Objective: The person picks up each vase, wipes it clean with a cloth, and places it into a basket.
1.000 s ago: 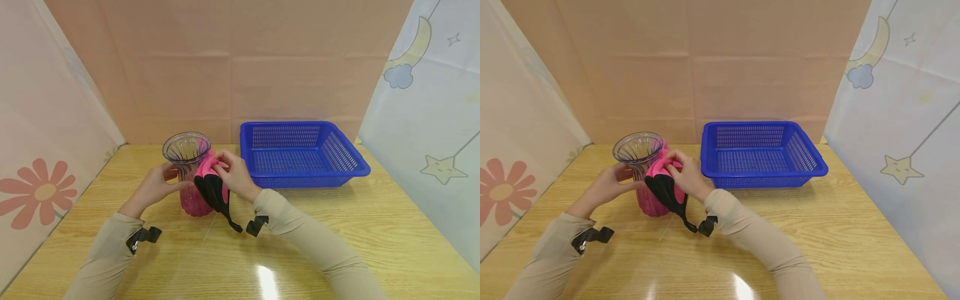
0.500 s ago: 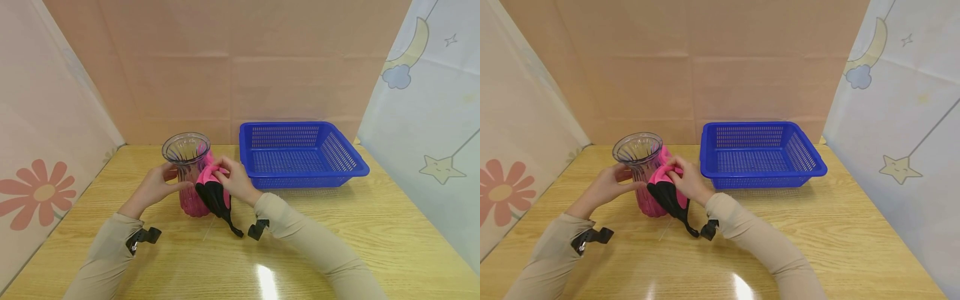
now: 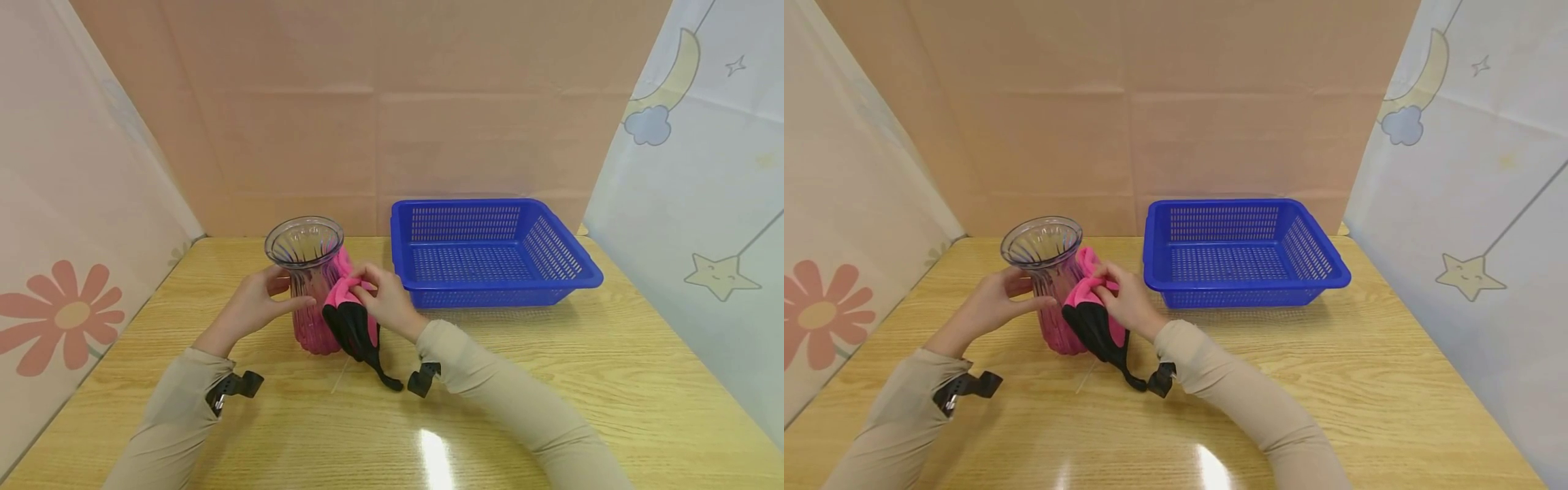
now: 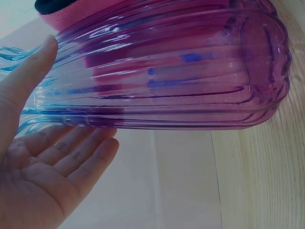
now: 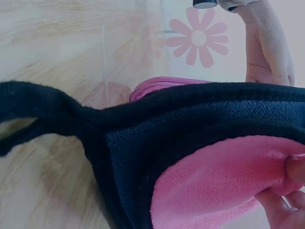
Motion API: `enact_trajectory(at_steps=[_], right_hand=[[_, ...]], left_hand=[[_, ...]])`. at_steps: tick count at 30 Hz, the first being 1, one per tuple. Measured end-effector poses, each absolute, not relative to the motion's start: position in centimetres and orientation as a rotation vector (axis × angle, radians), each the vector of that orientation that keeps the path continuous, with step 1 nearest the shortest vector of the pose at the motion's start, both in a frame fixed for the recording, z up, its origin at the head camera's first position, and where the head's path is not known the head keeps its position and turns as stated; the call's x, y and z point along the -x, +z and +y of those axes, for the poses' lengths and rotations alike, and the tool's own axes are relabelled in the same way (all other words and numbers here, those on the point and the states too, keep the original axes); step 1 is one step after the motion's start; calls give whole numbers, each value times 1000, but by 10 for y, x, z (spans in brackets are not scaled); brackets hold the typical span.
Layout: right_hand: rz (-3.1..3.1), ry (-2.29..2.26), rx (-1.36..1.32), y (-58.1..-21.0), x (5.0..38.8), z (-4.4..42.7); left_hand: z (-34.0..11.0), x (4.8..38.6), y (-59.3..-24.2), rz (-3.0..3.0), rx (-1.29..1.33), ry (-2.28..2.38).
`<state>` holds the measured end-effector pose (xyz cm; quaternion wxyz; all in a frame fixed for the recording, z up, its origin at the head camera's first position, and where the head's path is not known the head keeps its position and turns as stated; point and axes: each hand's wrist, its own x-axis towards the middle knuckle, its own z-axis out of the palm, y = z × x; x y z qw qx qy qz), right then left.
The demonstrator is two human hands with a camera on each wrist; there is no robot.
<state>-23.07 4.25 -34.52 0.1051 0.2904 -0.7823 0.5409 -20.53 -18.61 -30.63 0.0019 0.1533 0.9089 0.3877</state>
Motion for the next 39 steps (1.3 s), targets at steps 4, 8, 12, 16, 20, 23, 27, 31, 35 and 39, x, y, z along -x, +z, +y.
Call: enact_trajectory(at_steps=[4, 8, 12, 16, 20, 23, 27, 31, 35, 39], right_hand=[[-2326, 1601, -840, -348, 231, 43], [-2321, 1601, -845, -351, 232, 44], [-2316, 1596, -843, -352, 231, 44], [-2316, 1589, -821, -350, 231, 43], [-2308, 1581, -807, -348, 230, 42], [-2300, 1589, -796, -346, 231, 41], [-2285, 1608, -787, -342, 232, 40], [-2267, 1635, -791, -337, 231, 39], [-2244, 1647, -798, -333, 232, 38], [-2226, 1649, -805, -330, 233, 37]], left_hand=[[-187, 205, -306, 2854, -475, 1206], [-186, 205, -306, 2857, -474, 1196], [-186, 206, -307, 2855, -470, 1203], [-186, 206, -307, 2851, -469, 1210], [-186, 205, -306, 2844, -475, 1212], [-186, 204, -305, 2841, -477, 1214], [-186, 204, -304, 2842, -478, 1218], [-187, 204, -304, 2843, -482, 1220], [-186, 204, -305, 2847, -501, 1228], [-187, 205, -305, 2844, -514, 1239]])
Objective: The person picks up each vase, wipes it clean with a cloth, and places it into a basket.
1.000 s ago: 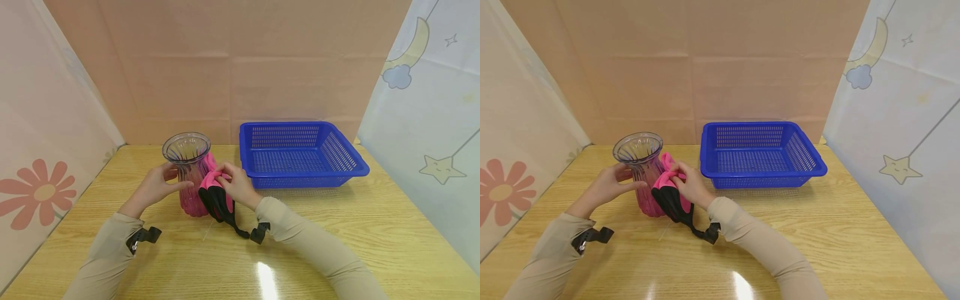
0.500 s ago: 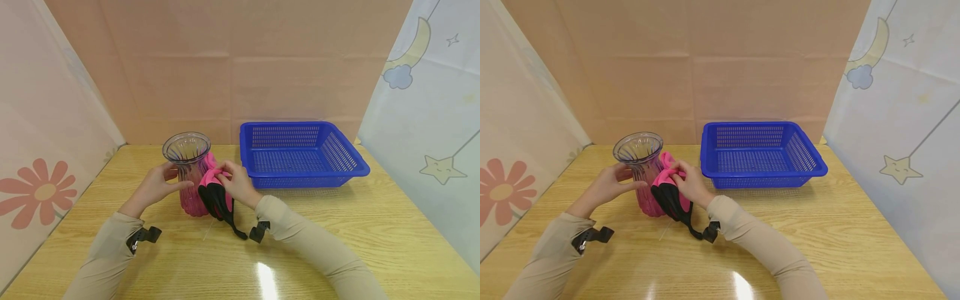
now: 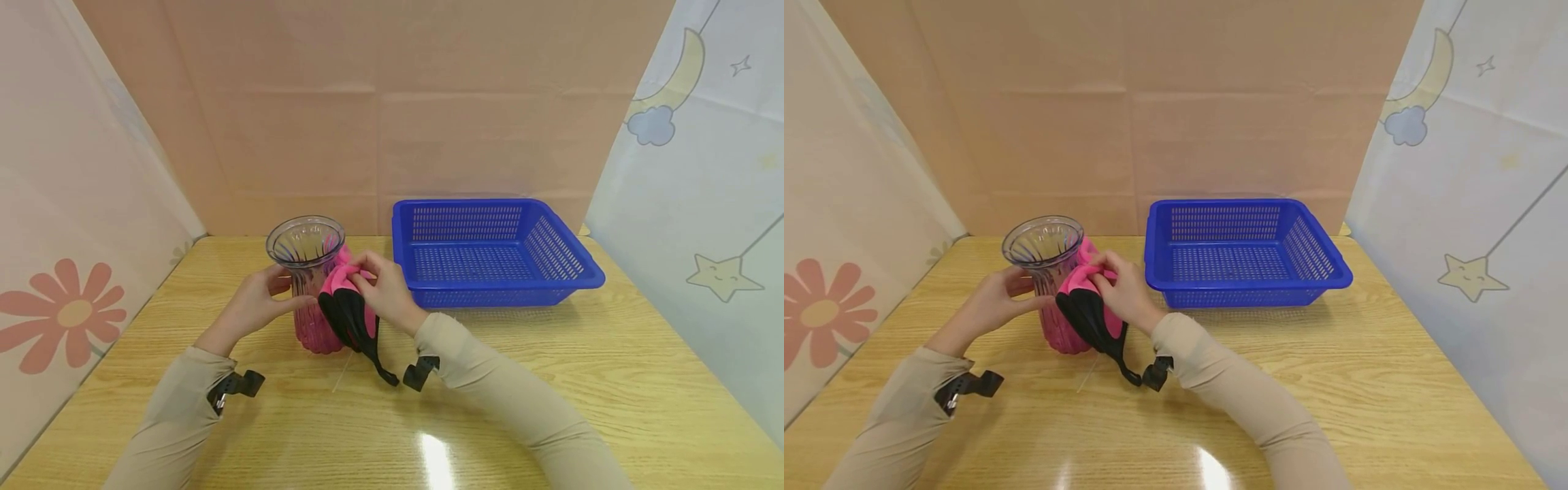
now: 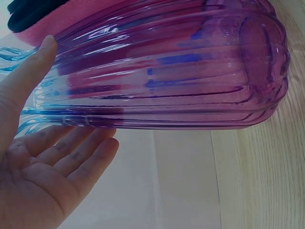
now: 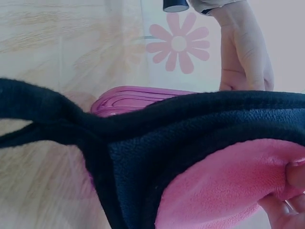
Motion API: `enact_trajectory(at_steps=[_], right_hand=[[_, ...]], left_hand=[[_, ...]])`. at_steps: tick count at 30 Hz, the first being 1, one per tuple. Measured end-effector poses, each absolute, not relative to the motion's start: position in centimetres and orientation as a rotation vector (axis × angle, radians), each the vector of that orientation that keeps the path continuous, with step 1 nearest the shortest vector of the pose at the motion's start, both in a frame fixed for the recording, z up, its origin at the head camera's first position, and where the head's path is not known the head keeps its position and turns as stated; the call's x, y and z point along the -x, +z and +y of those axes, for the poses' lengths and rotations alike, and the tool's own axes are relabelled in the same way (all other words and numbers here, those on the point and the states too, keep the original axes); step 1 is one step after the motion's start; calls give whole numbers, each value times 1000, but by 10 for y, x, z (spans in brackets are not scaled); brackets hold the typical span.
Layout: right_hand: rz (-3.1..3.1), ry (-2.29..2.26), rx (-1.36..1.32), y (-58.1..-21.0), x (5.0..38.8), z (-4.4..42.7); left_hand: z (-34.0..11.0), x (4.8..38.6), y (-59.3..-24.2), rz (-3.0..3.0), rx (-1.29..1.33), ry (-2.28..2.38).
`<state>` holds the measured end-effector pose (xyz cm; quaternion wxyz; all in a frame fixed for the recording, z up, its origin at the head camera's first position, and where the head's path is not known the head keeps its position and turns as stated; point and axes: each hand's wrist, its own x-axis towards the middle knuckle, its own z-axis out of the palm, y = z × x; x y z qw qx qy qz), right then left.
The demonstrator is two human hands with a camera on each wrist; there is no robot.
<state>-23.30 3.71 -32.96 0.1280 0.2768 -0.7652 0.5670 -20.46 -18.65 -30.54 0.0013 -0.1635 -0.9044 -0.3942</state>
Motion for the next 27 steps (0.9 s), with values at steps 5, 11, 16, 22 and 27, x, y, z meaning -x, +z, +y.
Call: enact_trajectory(at_steps=[5, 11, 16, 22, 27], right_hand=[[-2204, 1685, -797, -323, 232, 36], [-2161, 1743, -790, -316, 231, 35], [-2135, 1783, -763, -312, 230, 37], [-2079, 1835, -769, -308, 231, 40], [-2050, 1836, -776, -306, 233, 42]], left_hand=[[-187, 205, -306, -2834, 515, -1250], [-187, 205, -306, -2814, 545, -1245], [-187, 205, -306, -2799, 568, -1242], [-187, 206, -307, -2813, 574, -1234], [-188, 207, -308, -2823, 576, -1221]])
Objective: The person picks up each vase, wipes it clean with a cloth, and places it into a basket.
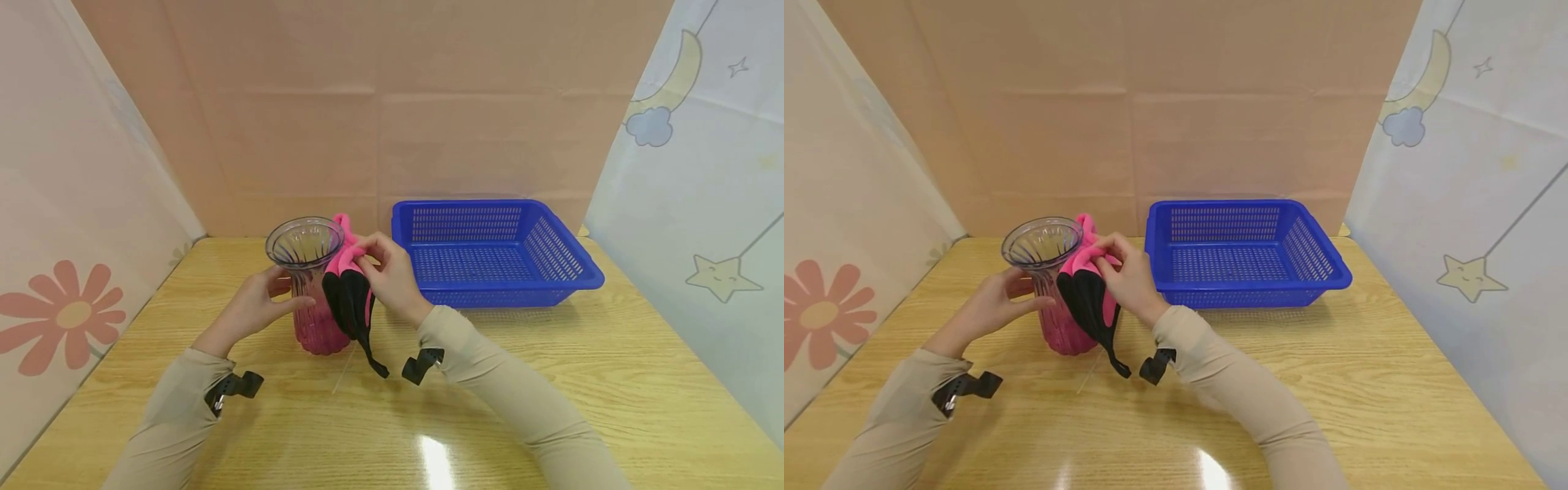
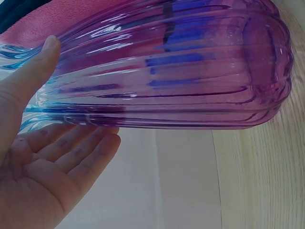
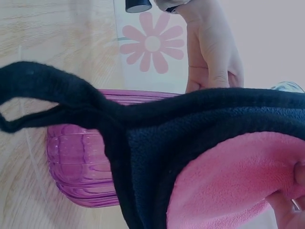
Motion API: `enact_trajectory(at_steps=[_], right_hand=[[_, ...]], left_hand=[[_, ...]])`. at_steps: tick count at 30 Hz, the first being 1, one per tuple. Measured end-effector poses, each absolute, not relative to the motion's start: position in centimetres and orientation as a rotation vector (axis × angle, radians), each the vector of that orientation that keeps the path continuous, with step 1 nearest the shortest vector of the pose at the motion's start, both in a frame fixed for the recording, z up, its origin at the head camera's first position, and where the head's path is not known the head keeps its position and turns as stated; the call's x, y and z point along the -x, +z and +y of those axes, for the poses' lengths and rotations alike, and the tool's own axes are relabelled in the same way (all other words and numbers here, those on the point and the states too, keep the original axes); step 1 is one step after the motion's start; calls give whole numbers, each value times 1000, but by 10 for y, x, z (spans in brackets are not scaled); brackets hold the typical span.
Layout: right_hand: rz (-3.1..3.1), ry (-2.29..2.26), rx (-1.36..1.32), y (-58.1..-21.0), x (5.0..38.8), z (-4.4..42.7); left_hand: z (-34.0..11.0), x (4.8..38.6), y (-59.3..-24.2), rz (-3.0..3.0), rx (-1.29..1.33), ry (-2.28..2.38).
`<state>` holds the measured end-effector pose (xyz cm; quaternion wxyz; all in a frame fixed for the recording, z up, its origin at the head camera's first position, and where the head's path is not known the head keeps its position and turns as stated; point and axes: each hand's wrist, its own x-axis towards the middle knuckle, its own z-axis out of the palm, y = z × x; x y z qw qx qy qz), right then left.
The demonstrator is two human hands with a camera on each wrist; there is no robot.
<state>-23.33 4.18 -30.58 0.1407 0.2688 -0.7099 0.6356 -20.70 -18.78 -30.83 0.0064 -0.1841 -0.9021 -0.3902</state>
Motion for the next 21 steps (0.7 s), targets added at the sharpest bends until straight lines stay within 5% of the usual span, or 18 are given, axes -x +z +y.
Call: enact_trajectory(at_steps=[21], right_hand=[[-2048, 1866, -788, -302, 234, 44]], left_hand=[[-191, 208, -307, -2844, 618, -1132]])
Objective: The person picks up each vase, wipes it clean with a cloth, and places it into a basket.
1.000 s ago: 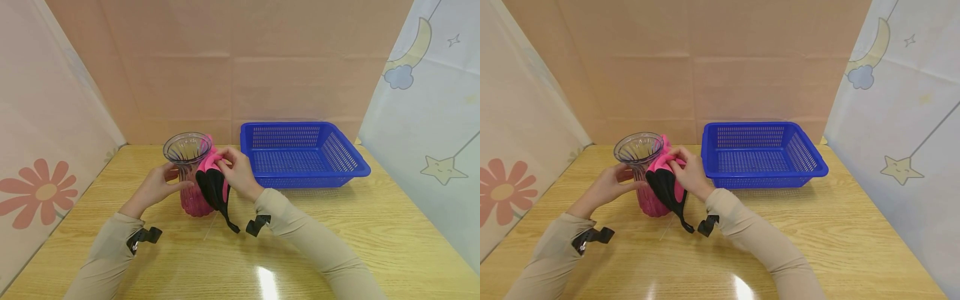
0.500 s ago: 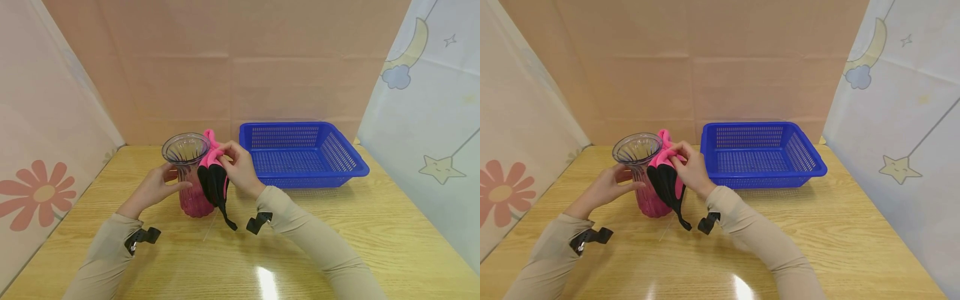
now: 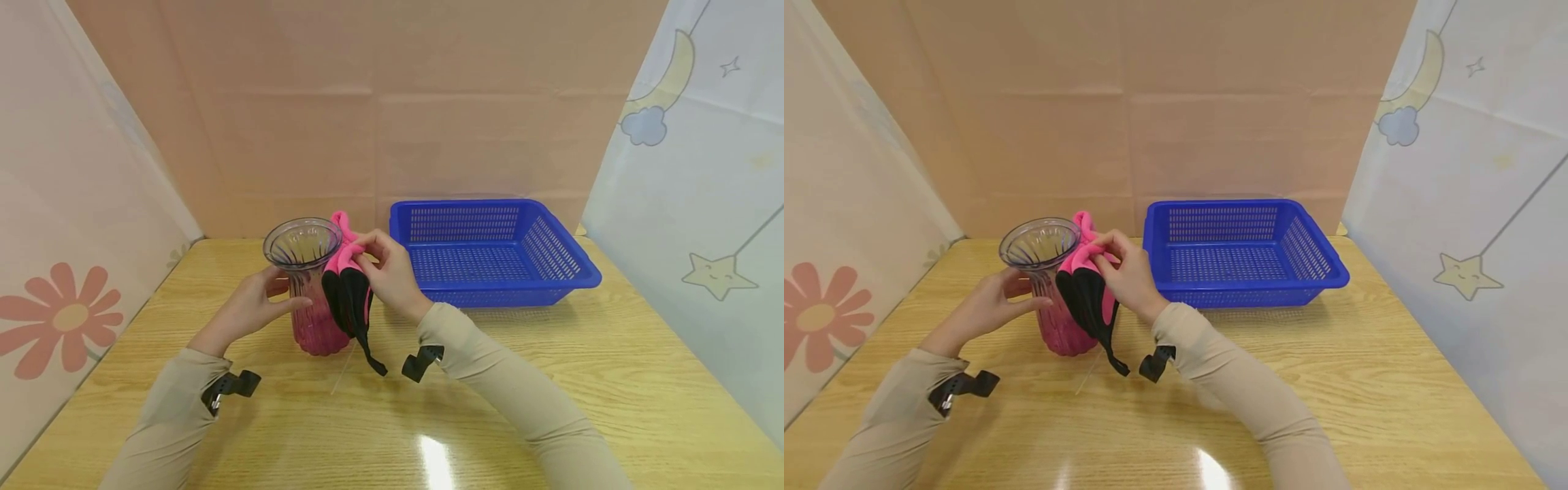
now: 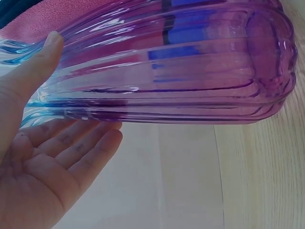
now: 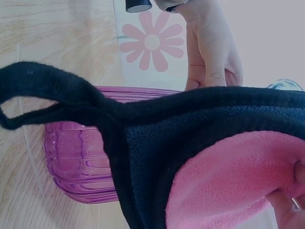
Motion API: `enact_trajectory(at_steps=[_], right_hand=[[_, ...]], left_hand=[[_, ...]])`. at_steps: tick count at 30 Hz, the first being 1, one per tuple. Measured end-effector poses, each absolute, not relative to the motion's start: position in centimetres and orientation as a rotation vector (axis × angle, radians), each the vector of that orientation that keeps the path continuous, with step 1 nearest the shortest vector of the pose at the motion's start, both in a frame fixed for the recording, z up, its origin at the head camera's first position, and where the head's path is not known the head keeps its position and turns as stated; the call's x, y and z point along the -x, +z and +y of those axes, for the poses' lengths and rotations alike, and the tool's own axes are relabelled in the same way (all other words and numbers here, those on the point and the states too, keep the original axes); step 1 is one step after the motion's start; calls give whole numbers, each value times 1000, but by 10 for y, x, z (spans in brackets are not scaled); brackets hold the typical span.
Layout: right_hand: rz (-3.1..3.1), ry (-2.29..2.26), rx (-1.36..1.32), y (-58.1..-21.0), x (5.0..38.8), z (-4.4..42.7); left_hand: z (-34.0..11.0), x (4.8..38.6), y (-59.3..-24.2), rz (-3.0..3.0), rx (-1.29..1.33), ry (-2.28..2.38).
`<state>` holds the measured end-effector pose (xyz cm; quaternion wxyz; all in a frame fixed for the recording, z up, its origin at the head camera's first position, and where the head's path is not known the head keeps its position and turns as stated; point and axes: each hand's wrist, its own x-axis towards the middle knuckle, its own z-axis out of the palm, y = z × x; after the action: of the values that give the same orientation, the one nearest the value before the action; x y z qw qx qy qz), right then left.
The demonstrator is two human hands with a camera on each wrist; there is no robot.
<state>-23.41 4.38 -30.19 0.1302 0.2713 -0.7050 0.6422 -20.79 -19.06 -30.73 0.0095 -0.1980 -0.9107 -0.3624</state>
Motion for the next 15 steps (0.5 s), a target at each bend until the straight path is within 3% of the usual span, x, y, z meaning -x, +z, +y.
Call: enact_trajectory(at_steps=[15], right_hand=[[-2066, 1859, -792, -303, 235, 43]], left_hand=[[-192, 210, -306, -2850, 635, -1106]])
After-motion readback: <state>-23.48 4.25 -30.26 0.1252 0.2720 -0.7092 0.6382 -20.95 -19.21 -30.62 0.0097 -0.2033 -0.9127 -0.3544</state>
